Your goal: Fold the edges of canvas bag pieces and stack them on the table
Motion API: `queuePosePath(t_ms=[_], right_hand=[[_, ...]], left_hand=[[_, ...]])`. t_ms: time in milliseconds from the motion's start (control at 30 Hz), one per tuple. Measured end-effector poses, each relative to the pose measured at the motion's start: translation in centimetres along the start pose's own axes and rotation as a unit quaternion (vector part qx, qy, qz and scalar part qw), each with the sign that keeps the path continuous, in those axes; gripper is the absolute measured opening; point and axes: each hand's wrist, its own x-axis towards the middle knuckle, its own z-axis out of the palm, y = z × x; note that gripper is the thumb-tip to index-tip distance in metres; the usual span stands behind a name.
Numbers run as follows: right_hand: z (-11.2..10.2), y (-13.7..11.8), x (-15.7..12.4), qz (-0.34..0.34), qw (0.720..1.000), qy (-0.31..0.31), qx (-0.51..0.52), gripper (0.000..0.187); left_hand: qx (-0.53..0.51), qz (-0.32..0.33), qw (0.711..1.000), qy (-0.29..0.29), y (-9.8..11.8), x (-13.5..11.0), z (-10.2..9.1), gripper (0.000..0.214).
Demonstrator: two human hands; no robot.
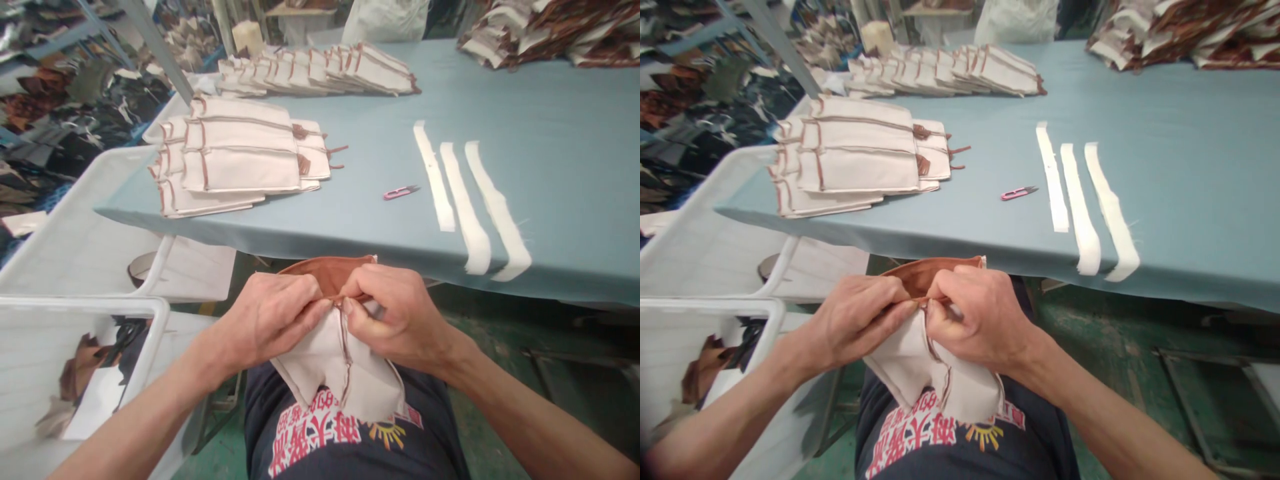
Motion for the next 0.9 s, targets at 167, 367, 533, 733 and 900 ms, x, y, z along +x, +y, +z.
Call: queuePosePath(t_ms=[167, 367, 533, 733, 900], right_hand=[[-1.0, 0.5, -0.1, -0.003, 0.992, -0.096, 0.077, 0.015], [-2.6, -0.5, 0.7, -0.013, 0.988, -0.133, 0.075, 0.013], [-3.8, 1.5, 1.5, 0.03, 0.981, -0.154, 0.114, 0.013], [-3.8, 3.6, 0.8, 0.087, 0.973, -0.147, 0.153, 0.018], [-3.8, 2.1, 0.9, 0.041, 0.979, -0.135, 0.15, 0.006]], left_hand=[[-0.093, -0.04, 0.993, -0.056, -0.5, -0.1, -1.3, 0.032], [-0.067, -0.034, 0.994, -0.08, 1.4, 1.3, -1.9, 0.043], [-0.05, 0.001, 0.998, -0.04, 2.1, 1.3, -2.2, 0.037], [0.04, -0.007, 0.999, 0.019, -0.3, -1.0, -2.6, 0.032], [0.014, -0.062, 0.998, 0.0, -1.8, -1.9, -2.7, 0.029]])
